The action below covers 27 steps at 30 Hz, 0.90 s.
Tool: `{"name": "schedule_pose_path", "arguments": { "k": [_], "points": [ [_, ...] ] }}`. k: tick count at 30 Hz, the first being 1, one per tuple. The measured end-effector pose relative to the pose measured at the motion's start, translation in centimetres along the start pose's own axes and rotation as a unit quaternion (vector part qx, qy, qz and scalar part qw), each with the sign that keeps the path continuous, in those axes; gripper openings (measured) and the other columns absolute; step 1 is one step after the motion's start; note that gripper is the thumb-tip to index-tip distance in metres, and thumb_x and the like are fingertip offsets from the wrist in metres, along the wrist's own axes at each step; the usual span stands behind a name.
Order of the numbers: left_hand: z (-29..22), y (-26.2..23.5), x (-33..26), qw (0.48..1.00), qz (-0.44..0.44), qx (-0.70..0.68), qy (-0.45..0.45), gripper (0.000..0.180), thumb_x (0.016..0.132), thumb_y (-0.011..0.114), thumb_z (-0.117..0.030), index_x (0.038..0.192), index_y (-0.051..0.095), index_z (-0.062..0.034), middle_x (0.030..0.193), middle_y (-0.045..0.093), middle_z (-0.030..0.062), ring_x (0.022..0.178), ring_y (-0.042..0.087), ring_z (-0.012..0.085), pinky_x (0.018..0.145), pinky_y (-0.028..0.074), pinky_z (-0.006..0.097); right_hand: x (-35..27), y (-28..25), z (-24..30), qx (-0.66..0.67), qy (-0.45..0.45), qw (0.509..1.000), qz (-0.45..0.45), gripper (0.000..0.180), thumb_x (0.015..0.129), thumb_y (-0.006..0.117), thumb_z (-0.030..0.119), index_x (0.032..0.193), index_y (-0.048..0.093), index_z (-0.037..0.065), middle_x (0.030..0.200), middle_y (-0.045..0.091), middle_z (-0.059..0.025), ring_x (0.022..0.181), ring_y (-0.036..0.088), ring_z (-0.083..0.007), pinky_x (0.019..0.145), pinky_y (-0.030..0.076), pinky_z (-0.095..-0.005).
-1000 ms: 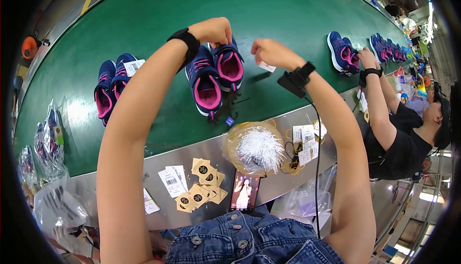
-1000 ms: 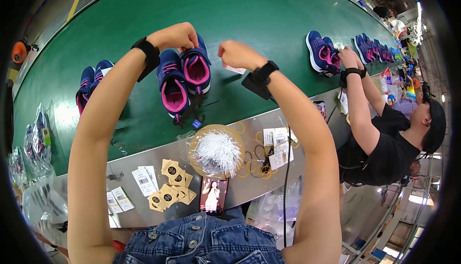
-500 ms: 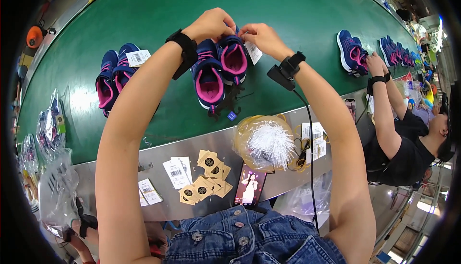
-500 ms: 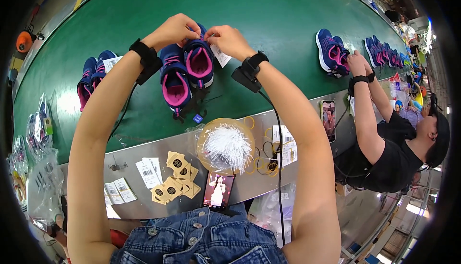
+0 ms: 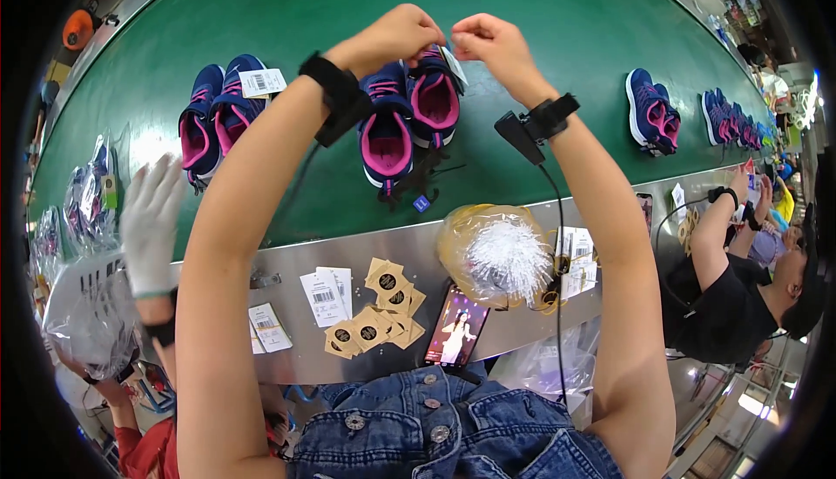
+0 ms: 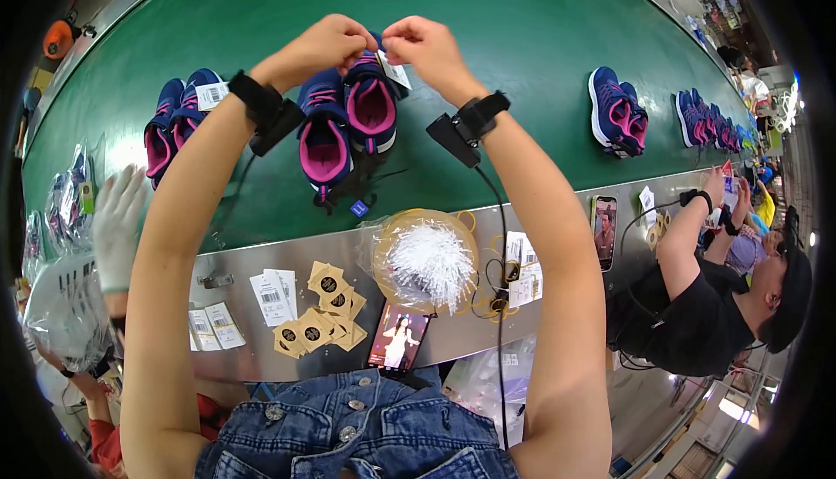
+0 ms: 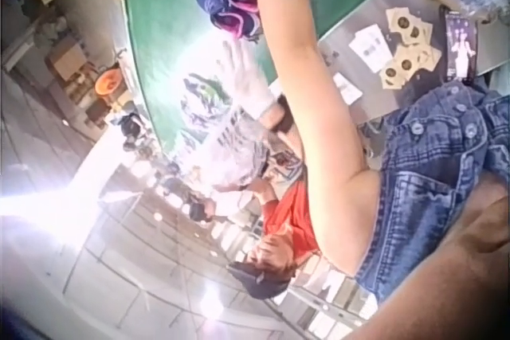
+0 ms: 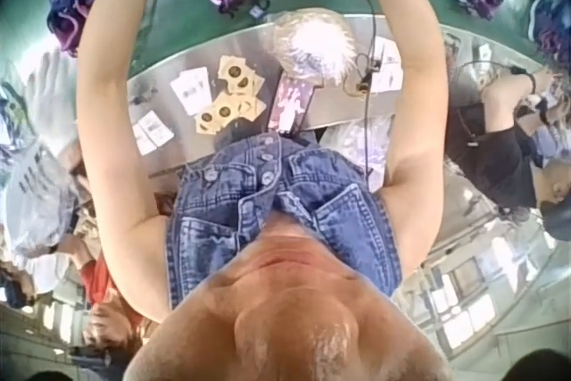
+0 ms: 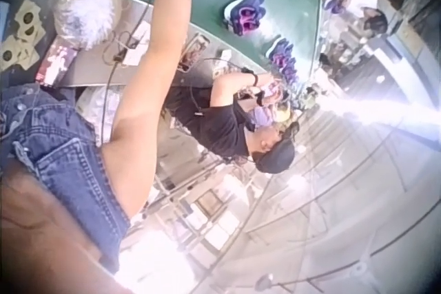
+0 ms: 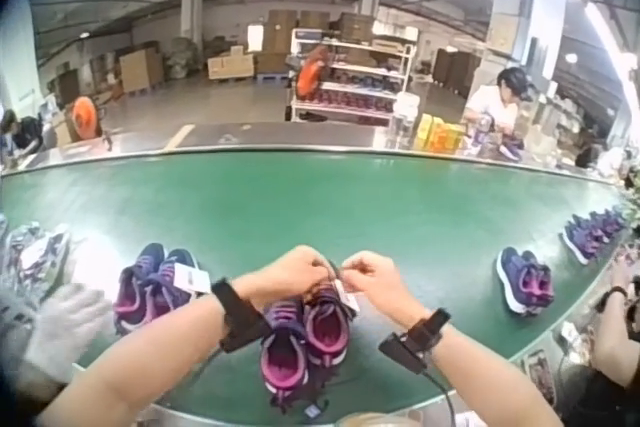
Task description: Attaching tags and labels to athletic shoes on a factory production line.
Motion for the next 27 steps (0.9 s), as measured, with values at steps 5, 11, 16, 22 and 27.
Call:
{"name": "schedule_pose_path", "arguments": {
  "k": [5,11,16,22,27],
  "points": [
    [1.1,-1.1,-1.9,0.950,0.015,-0.310,0.010,0.025,0.089,0.052,-0.007,0.105,0.056,0.0116,0.090,0.063,0.0147,0.082,0.064,0.0187,0.081,0.054,0.028,-0.2,0.4,0.4,0.320,0.066,0.944,0.038,0.028,0.088,0.057,0.008,0.109,0.052,-0.009,0.105,0.059,-0.0172,0.096,0.060,-0.0206,0.087,0.050,-0.0276],
    [2.7,-0.3,-2.2,0.918,-0.100,-0.375,0.075,0.025,0.088,0.057,-0.007,0.107,0.057,0.0102,0.093,0.063,0.0151,0.085,0.063,0.0184,0.080,0.054,0.026,0.0,1.1,0.3,0.260,0.053,0.964,0.019,0.027,0.086,0.060,0.008,0.108,0.054,-0.006,0.104,0.060,-0.0158,0.096,0.060,-0.0194,0.086,0.050,-0.0283],
    [2.0,0.1,-2.4,0.915,-0.128,-0.374,0.083,0.019,0.085,0.060,-0.004,0.098,0.059,0.0086,0.084,0.063,0.0130,0.073,0.064,0.0178,0.070,0.055,0.025,0.5,1.4,0.6,0.192,0.038,0.980,-0.016,0.021,0.084,0.063,0.008,0.102,0.056,0.000,0.100,0.063,-0.0095,0.092,0.062,-0.0167,0.079,0.052,-0.0280],
    [2.4,-0.4,-2.9,0.931,-0.103,-0.340,0.084,0.026,0.076,0.069,-0.002,0.094,0.051,0.0031,0.083,0.062,0.0134,0.072,0.064,0.0171,0.065,0.055,0.024,1.0,2.1,0.9,0.200,0.053,0.978,0.024,0.018,0.086,0.061,0.008,0.102,0.055,0.002,0.100,0.063,-0.0083,0.092,0.061,-0.0144,0.075,0.052,-0.0251],
    [2.6,-0.7,-3.3,0.933,-0.111,-0.335,0.073,0.020,0.079,0.066,-0.003,0.092,0.051,-0.0008,0.086,0.062,0.0127,0.075,0.063,0.0157,0.070,0.053,0.024,0.9,2.7,1.1,0.196,0.053,0.979,0.035,0.018,0.085,0.062,0.008,0.101,0.055,0.003,0.100,0.063,-0.0078,0.091,0.061,-0.0135,0.075,0.052,-0.0241]
  ]
}}
Point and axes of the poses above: each hand's wrist, its own x-axis towards the middle knuckle, its own y-axis out of the palm, z = x × y, the point moved 3 cm from there along x, towards the middle knuckle
